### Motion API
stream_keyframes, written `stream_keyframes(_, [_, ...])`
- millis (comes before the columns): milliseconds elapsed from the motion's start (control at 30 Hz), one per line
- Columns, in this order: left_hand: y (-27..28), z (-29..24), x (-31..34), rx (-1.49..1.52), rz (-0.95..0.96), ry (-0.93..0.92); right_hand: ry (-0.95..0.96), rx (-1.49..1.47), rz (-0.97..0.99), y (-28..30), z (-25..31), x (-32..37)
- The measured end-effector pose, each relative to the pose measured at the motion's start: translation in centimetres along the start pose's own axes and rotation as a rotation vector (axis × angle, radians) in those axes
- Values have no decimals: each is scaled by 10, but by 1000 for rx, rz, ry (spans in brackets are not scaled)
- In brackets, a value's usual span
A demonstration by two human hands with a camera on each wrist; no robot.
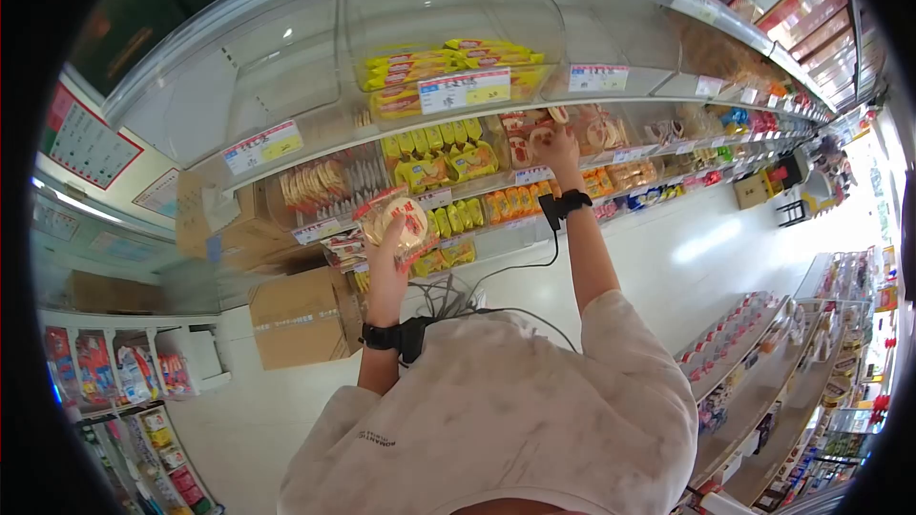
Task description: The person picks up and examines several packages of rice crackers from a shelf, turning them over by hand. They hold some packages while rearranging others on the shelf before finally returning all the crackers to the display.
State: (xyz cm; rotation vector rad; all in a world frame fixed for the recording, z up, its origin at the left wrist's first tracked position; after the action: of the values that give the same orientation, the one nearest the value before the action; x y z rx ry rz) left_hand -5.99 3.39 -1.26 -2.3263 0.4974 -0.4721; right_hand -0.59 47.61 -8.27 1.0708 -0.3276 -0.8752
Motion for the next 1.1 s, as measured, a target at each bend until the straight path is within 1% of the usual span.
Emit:
stream_keyframes(67, [-17,13,-1,10,-4,22,-98,259,37,19,-1,-12])
stream_keyframes(100, [12,-13,30,11,-55,72,-120,290,107,6,27,30])
stream_keyframes(167, [15,-16,31,17,-66,99,-139,314,141,8,38,24])
stream_keyframes(200, [18,-15,24,8,-80,118,-91,281,108,9,43,19])
stream_keyframes(300, [19,-20,30,63,-53,95,74,333,45,12,48,31])
stream_keyframes(400, [23,-20,32,107,-14,143,137,114,64,12,42,21])
stream_keyframes(500, [26,-18,31,86,-51,130,99,-435,-214,48,65,53])
stream_keyframes(533, [25,-16,29,84,-57,114,100,-607,-55,52,90,70])
stream_keyframes(600, [24,-12,27,60,-53,75,80,-935,286,64,156,125])
stream_keyframes(667, [11,-12,28,36,-51,44,150,-1016,458,67,198,167])
stream_keyframes(733, [-6,-14,27,45,3,5,222,-1031,622,57,224,195])
stream_keyframes(767, [-13,-13,27,48,33,-11,297,-969,572,60,235,205])
stream_keyframes(833, [-14,1,21,10,-11,-76,441,-841,462,66,252,219])
stream_keyframes(900, [-19,5,18,-37,-82,-166,404,-897,416,66,246,221])
stream_keyframes(933, [-21,9,13,-44,-9,-142,388,-924,381,69,242,217])
stream_keyframes(1033, [-36,21,7,86,61,2,545,-789,183,98,236,221])
stream_keyframes(1067, [-32,33,2,149,83,47,528,-799,191,108,232,219])
stream_keyframes(1100, [-16,44,-3,-83,67,-64,530,-817,219,109,224,215])
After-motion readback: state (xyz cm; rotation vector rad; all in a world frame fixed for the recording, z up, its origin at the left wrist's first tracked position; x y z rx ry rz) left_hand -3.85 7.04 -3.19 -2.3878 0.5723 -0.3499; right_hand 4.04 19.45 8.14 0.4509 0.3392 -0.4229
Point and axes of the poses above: each hand's wrist, its own x-axis away from the middle knuckle, its own y-axis out of the back of the hand, z = x × y, the point moved 7 cm from there along -x, towards the middle knuckle, and after that the axes turned 1 degree about -z, right-handed, at the moved point
